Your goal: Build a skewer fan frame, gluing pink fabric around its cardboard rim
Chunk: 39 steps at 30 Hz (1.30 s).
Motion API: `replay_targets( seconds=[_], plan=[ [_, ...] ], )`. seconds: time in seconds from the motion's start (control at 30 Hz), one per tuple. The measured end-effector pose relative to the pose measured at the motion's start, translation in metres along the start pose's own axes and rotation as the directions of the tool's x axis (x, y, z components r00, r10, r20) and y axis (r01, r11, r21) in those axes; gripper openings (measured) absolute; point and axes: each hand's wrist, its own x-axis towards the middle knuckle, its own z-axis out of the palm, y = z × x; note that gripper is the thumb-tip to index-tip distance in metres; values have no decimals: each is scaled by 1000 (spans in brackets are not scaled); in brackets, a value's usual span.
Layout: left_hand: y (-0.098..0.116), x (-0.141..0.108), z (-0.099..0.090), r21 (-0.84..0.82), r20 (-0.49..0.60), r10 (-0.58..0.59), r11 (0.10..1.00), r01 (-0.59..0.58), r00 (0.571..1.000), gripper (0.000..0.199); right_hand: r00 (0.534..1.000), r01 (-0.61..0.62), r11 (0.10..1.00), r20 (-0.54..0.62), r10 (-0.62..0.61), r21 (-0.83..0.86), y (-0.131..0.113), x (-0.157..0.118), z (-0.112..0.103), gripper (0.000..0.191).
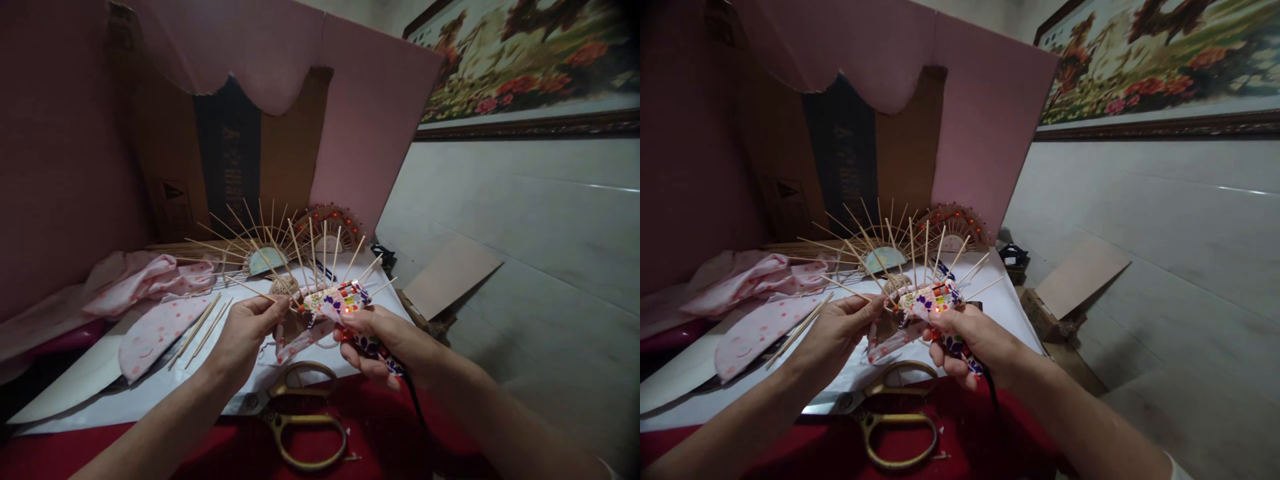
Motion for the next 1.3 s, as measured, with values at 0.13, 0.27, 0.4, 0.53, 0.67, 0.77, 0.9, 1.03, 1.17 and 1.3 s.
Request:
replay_targets(
  seconds=[0.13,0.27,0.4,0.53,0.67,0.77,0.9,1.03,1.17,1.3],
  plan=[
    [0,0,-1,13,-13,0,1000,1,1000,26,998,-11,998,67,15,-60,-8,1,-5,24],
    [0,1,-1,14,-15,-14,1000,14,1000,21,995,-21,991,94,33,-128,-16,2,-7,25],
    [-1,1,-1,11,-34,-20,1000,21,999,22,994,-21,983,104,41,-183,-21,2,-6,23],
    [-2,3,-1,29,-32,-20,999,21,999,23,995,17,967,104,10,-254,-24,3,-6,24],
    [-3,4,-2,-4,-25,-38,999,38,999,23,989,17,949,145,31,-316,-28,7,-11,26],
    [-3,3,-2,-7,-17,-58,998,57,998,22,982,30,933,187,40,-358,-33,10,-17,26],
    [-3,3,-2,8,-11,-77,997,77,997,21,975,23,895,209,79,-446,-43,13,-18,27],
    [-4,4,-2,-3,-3,-92,996,92,996,22,981,42,851,181,63,-523,-51,12,-11,23],
    [-3,5,-3,-8,-4,-91,996,91,996,23,992,24,785,112,58,-619,-55,9,-4,30],
    [-3,6,-4,-23,-14,-85,996,85,996,22,994,38,781,101,33,-623,-55,6,-2,30]
  ],
)
